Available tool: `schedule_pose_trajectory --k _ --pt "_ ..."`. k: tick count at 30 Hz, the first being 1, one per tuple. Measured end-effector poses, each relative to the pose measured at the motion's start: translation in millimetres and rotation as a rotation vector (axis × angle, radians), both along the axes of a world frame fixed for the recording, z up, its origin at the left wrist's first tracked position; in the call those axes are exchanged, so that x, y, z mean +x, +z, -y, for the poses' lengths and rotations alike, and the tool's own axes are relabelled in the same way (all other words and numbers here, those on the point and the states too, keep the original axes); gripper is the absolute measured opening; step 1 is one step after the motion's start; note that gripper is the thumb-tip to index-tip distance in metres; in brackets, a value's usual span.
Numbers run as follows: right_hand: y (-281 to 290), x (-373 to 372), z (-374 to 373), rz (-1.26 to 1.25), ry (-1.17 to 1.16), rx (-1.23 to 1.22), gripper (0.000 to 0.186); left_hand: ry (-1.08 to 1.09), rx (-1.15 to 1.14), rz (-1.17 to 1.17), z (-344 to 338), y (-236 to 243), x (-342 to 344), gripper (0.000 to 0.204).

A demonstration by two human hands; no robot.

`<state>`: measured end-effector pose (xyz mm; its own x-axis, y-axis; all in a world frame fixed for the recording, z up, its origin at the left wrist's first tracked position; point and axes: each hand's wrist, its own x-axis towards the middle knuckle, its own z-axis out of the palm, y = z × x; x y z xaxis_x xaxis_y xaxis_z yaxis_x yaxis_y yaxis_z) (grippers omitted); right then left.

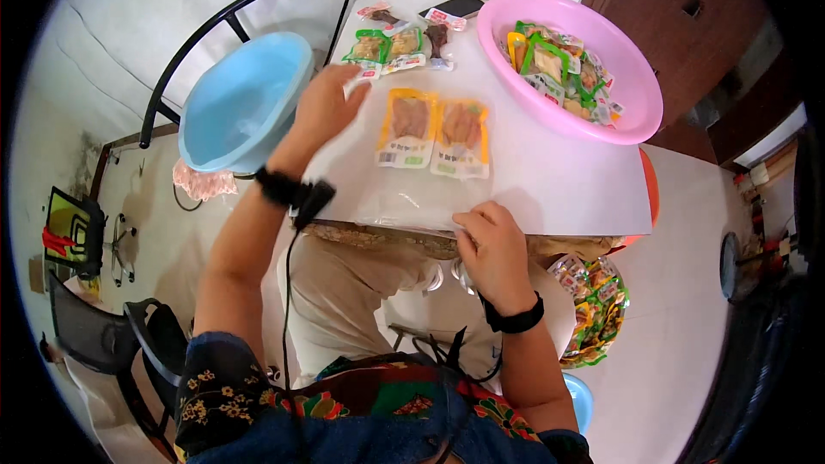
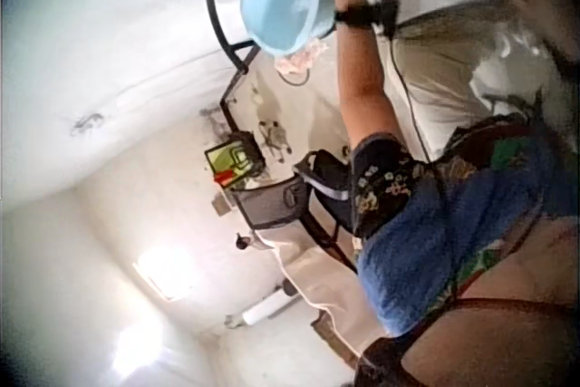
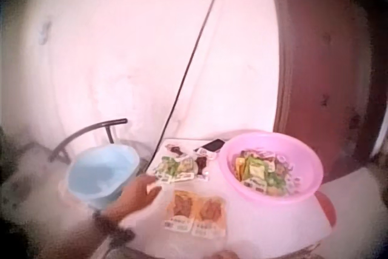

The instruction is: The person selects various small packaged food items from a pink bowl and a larger pile, sorts them by type onto the table, and places some into a plastic zipper bag.

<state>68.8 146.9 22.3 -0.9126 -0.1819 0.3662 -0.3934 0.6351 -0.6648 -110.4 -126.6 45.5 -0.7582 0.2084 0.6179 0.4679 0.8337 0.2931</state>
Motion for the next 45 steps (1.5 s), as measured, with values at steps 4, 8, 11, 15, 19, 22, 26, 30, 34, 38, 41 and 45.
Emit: schedule_pose_trajectory --k 4,8,11,15,19,22,26,30,34,38,41,45 --pt "-1.5 -2.2 -1.1 0.004 -0.018 -0.009 0.014 0.341 -0.179 0.294 7.6 -12.8 -82.1 0.044" --pt "-1.4 -3.8 -2.9 0.009 -0.012 -0.028 0.01 0.456 -0.081 0.542 -2.1 -19.3 -112.8 0.046" --pt "0.4 -5.0 -1.5 -0.004 -0.02 -0.012 0.009 0.428 0.02 0.606 -1.0 -24.7 -121.2 0.03" --pt "-3.7 -6.8 2.9 -0.041 -0.003 -0.039 0.008 0.036 1.022 0.931 41.9 -40.4 -114.6 0.007" --pt "-3.7 -8.6 4.5 -0.072 -0.03 -0.075 0.006 -0.18 1.093 0.896 56.8 -11.9 -26.6 0.015" --pt "-4.6 -9.4 1.5 -0.138 -0.094 -0.072 0.004 -0.064 1.185 0.877 47.8 -1.7 54.0 0.02" --pt "-5.1 -9.9 6.0 -0.133 -0.141 -0.121 0.003 -0.021 1.249 0.948 43.0 17.6 175.4 0.033" --pt "-4.3 -9.2 11.7 -0.165 -0.134 -0.17 0.004 -0.058 1.369 1.12 17.7 17.9 240.9 0.039" --pt "-3.6 -9.3 10.9 -0.204 -0.126 -0.167 0.004 -0.192 1.383 1.278 -14.7 10.2 244.0 0.033" --pt "-3.5 -7.9 7.4 -0.213 -0.091 -0.199 0.01 -0.207 1.426 1.292 -47.0 1.4 218.2 0.029" --pt "-1.0 -5.7 4.7 -0.189 -0.064 -0.202 0.015 -0.196 1.464 1.255 -68.6 2.1 197.7 0.025" --pt "-0.1 -5.7 3.6 -0.169 -0.049 -0.215 0.019 -0.273 1.475 1.233 -85.7 -0.8 177.0 0.023"
